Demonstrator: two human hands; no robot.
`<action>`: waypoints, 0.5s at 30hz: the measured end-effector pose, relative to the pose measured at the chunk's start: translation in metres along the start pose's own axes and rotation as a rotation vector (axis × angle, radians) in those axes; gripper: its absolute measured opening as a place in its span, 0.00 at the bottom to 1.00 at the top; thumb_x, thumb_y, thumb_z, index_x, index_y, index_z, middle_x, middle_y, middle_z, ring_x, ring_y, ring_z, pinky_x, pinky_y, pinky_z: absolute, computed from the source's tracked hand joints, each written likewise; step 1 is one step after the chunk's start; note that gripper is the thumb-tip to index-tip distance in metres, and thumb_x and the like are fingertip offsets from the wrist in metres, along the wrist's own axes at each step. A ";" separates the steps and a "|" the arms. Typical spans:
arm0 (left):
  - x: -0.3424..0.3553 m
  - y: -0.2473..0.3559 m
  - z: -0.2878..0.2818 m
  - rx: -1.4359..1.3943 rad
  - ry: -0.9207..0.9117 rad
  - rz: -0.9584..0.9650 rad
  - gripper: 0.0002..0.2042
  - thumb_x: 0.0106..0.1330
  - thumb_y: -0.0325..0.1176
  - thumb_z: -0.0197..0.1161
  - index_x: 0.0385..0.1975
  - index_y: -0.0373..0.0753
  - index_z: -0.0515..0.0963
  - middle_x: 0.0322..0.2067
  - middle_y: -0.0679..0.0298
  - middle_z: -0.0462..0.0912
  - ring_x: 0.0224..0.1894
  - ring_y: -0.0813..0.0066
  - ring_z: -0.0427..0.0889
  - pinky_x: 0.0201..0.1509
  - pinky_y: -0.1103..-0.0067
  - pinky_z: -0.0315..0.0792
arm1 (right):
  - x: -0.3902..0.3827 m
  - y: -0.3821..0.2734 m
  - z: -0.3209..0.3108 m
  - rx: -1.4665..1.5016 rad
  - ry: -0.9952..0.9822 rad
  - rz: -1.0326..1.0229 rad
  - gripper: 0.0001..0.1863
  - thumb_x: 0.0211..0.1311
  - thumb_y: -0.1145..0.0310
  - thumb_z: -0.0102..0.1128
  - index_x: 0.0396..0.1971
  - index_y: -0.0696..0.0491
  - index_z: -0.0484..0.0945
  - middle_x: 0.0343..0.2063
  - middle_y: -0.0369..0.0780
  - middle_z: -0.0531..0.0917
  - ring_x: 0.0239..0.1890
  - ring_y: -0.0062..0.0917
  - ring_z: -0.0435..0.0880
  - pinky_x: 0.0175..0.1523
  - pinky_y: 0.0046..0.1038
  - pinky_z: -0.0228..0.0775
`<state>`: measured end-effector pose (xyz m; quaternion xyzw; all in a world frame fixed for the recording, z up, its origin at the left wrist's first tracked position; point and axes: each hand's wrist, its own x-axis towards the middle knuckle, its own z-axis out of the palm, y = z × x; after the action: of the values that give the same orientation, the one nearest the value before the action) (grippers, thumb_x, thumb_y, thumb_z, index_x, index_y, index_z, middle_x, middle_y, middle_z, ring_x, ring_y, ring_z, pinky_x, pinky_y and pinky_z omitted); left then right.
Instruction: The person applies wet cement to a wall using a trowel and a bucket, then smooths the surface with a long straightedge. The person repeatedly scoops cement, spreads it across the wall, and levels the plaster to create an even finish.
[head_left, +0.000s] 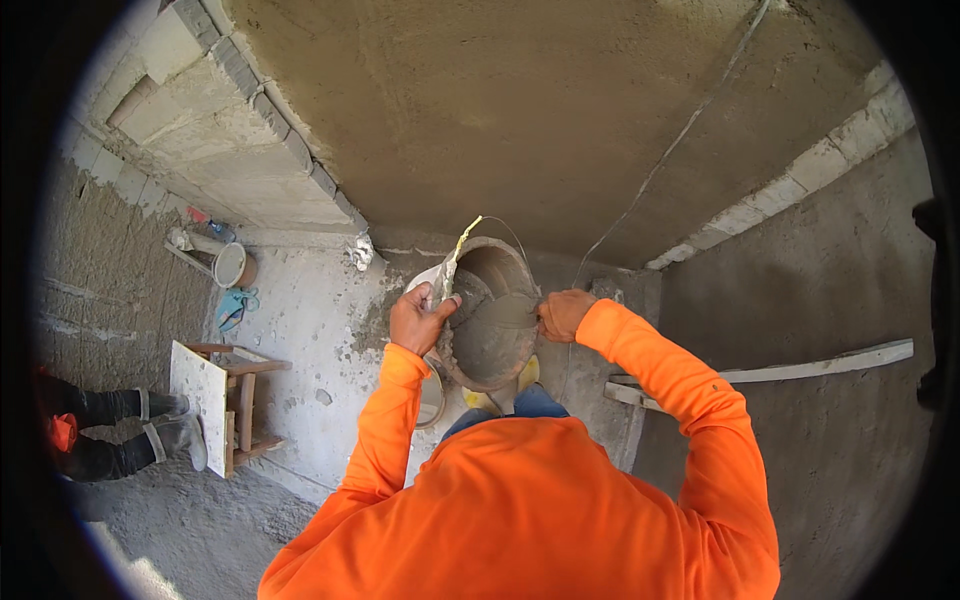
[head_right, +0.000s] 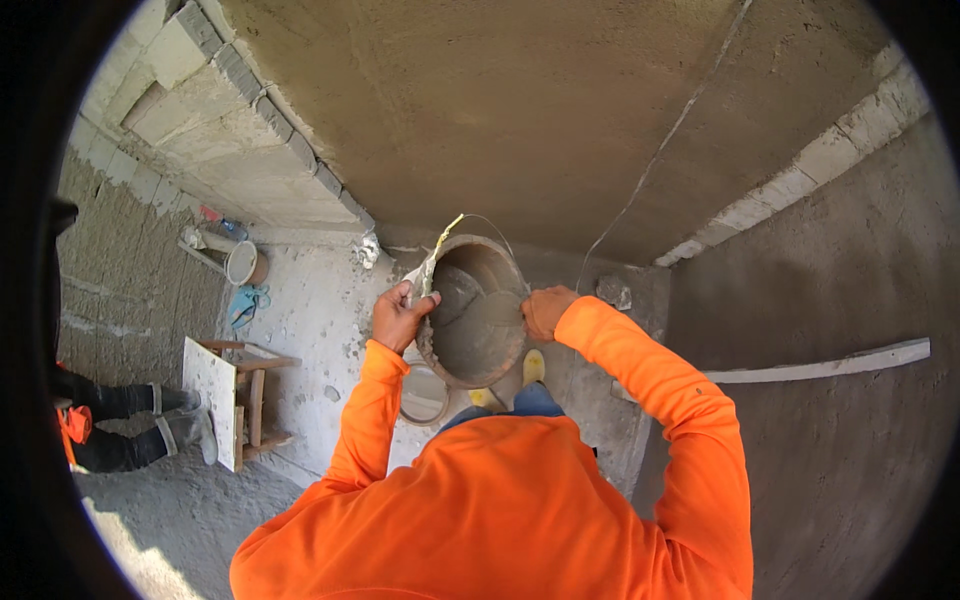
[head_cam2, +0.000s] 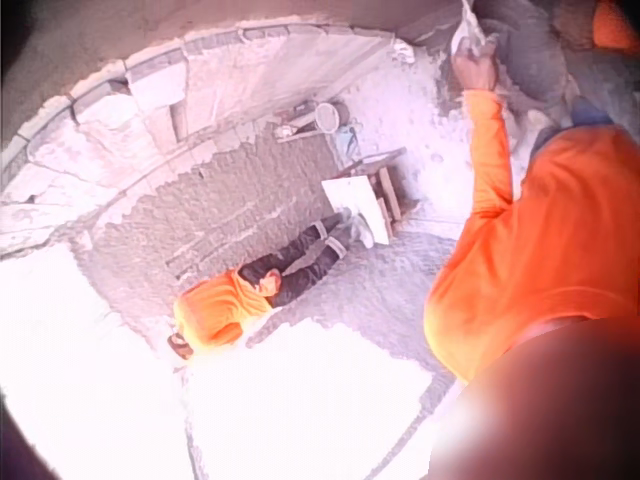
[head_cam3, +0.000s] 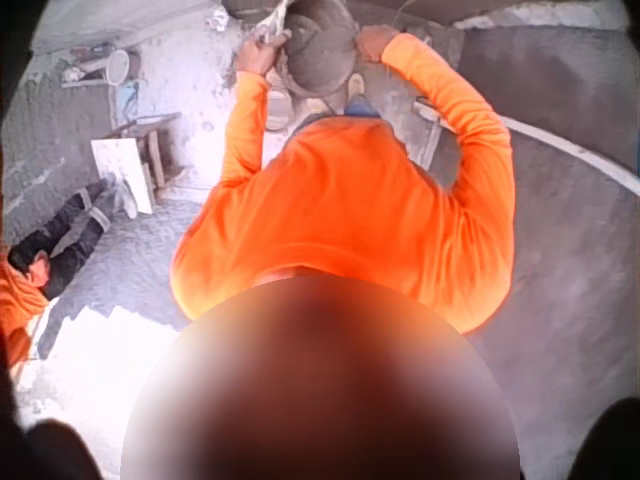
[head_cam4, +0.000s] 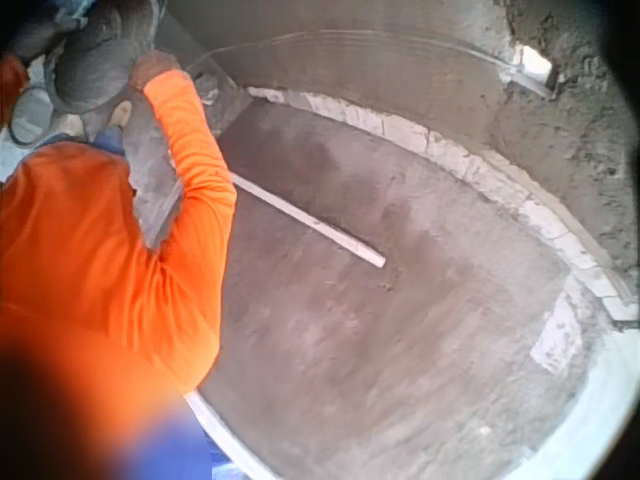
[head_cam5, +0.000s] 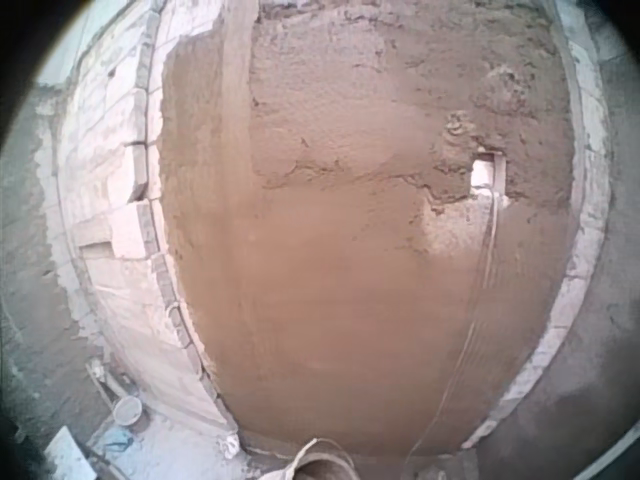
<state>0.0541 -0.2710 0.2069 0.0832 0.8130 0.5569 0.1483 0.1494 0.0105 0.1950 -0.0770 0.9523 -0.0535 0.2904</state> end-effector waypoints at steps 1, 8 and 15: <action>0.004 0.008 0.010 0.023 -0.017 -0.007 0.17 0.58 0.35 0.76 0.19 0.39 0.71 0.19 0.77 0.64 0.24 0.85 0.60 0.26 0.78 0.54 | -0.003 0.003 0.011 0.055 -0.010 -0.108 0.20 0.61 0.55 0.61 0.39 0.57 0.86 0.39 0.49 0.89 0.42 0.48 0.88 0.52 0.43 0.80; 0.020 0.021 0.040 -0.077 -0.113 -0.044 0.15 0.58 0.37 0.76 0.21 0.37 0.76 0.18 0.75 0.69 0.23 0.83 0.63 0.28 0.77 0.59 | -0.044 0.002 0.063 1.237 -0.335 0.048 0.27 0.70 0.50 0.62 0.56 0.58 0.81 0.20 0.39 0.78 0.20 0.25 0.77 0.27 0.30 0.73; 0.015 -0.003 0.045 -0.458 0.016 -0.156 0.09 0.59 0.30 0.73 0.23 0.38 0.78 0.25 0.74 0.77 0.27 0.85 0.69 0.32 0.80 0.63 | -0.067 -0.015 0.051 1.448 -0.036 0.199 0.22 0.71 0.49 0.62 0.43 0.56 0.76 0.16 0.32 0.69 0.14 0.18 0.67 0.18 0.26 0.61</action>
<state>0.0552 -0.2282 0.1868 -0.0200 0.6706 0.7143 0.1992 0.2351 0.0048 0.1917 0.2204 0.6760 -0.6417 0.2876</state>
